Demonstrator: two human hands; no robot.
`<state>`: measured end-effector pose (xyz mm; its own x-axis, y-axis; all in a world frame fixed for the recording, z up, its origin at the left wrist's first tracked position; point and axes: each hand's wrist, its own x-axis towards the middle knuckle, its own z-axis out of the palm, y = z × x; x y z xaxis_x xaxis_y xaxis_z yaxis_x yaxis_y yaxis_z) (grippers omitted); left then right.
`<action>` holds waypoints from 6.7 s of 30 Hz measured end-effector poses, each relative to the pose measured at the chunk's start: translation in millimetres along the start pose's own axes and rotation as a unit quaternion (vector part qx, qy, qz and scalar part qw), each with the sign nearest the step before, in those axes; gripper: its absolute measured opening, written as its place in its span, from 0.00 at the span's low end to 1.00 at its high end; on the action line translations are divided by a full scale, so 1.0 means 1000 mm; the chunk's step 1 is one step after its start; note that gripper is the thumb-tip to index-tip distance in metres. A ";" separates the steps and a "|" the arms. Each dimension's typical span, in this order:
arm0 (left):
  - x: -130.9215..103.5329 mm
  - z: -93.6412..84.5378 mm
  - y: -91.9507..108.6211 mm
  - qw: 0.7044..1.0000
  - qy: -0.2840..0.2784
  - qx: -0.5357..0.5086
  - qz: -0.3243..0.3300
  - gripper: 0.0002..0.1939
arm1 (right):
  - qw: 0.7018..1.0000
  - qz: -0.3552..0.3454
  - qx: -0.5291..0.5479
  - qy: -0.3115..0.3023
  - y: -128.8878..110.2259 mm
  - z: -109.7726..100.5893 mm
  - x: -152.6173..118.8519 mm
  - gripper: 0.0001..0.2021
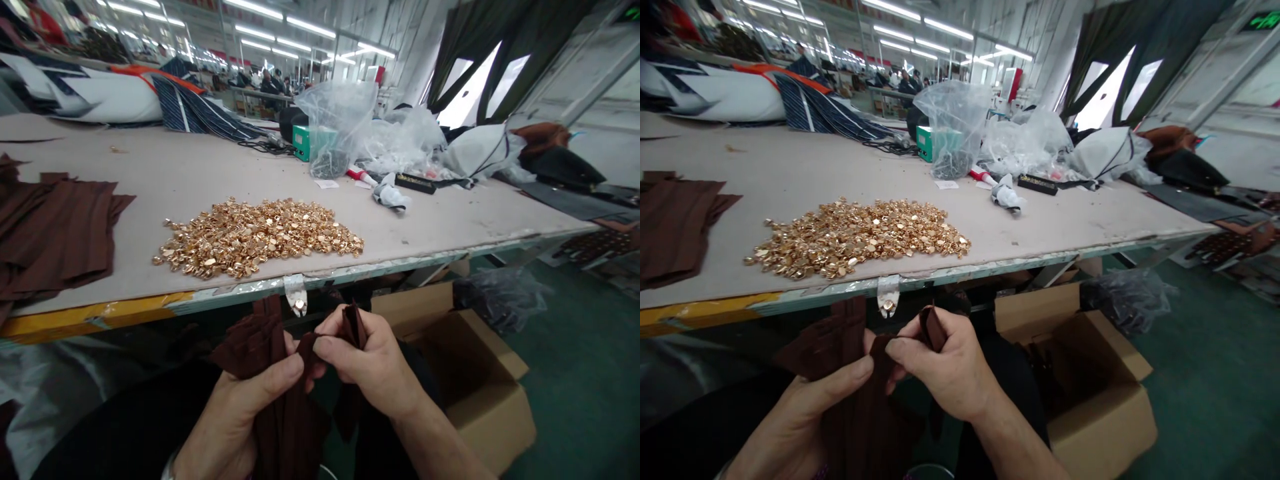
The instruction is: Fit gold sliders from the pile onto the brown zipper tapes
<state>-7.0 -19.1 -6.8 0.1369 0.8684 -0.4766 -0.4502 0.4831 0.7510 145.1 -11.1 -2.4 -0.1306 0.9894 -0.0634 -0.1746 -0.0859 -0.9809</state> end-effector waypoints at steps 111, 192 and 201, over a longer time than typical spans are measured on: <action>0.030 0.021 0.010 0.985 0.085 -0.017 0.147 0.06 | 0.973 0.142 0.182 0.031 0.015 0.014 0.034 0.13; 0.014 -0.012 0.006 1.000 0.012 -0.027 0.003 0.09 | 0.875 -0.221 -0.431 -0.022 -0.009 -0.012 0.027 0.07; 0.015 -0.012 0.002 1.000 0.001 -0.015 -0.006 0.08 | 0.912 -0.197 -0.359 -0.020 -0.005 -0.010 0.027 0.07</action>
<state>-16.6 -5.9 -17.7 0.1414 0.8622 -0.4864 -0.4754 0.4902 0.7306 152.4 17.7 -1.0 -0.2338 0.9208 0.3121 0.4670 0.3879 -0.7946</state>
